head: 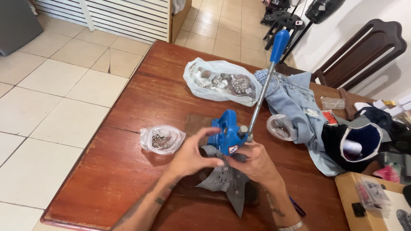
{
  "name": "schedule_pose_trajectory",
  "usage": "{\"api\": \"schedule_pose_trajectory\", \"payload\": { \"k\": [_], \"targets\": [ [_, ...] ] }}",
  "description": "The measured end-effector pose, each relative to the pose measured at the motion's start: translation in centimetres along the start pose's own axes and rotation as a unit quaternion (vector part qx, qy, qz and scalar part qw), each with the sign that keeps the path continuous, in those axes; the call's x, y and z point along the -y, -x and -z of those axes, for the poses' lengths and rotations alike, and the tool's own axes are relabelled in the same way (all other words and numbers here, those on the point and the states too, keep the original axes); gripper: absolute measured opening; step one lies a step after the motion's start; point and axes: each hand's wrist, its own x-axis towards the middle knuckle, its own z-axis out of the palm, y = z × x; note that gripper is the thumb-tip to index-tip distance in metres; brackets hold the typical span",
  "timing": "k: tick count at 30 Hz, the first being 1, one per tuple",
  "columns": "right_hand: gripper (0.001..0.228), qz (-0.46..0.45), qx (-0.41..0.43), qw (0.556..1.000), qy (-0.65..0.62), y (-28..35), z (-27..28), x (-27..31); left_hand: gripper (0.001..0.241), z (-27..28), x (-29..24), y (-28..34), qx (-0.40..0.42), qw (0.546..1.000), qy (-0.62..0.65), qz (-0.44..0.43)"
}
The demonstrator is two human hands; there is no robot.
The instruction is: Attaching metal rivets to a star-shaped fabric patch using a manual hand press.
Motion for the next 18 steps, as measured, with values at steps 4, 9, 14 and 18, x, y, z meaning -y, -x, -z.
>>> {"api": "schedule_pose_trajectory", "payload": {
  "k": [4, 9, 14, 18],
  "targets": [
    [0.010, -0.007, -0.006, 1.000, -0.013, -0.8, 0.5, 0.6, 0.089, 1.4, -8.6, -4.1, -0.037, 0.994, 0.082, -0.069],
    [0.011, -0.013, -0.017, 1.000, -0.003, -0.4, -0.1, 0.6, 0.099, -0.7, -22.4, -12.2, 0.035, 0.990, 0.086, -0.108],
    [0.005, -0.076, 0.024, 0.997, -0.010, 0.6, -0.1, 0.2, 0.116, -4.3, -26.5, -18.5, 0.002, 0.984, 0.171, 0.049],
    [0.010, -0.006, 0.001, 1.000, 0.021, 0.2, 0.0, 0.1, 0.047, -6.6, -24.6, -12.7, 0.118, 0.954, 0.228, -0.154]
  ]
}}
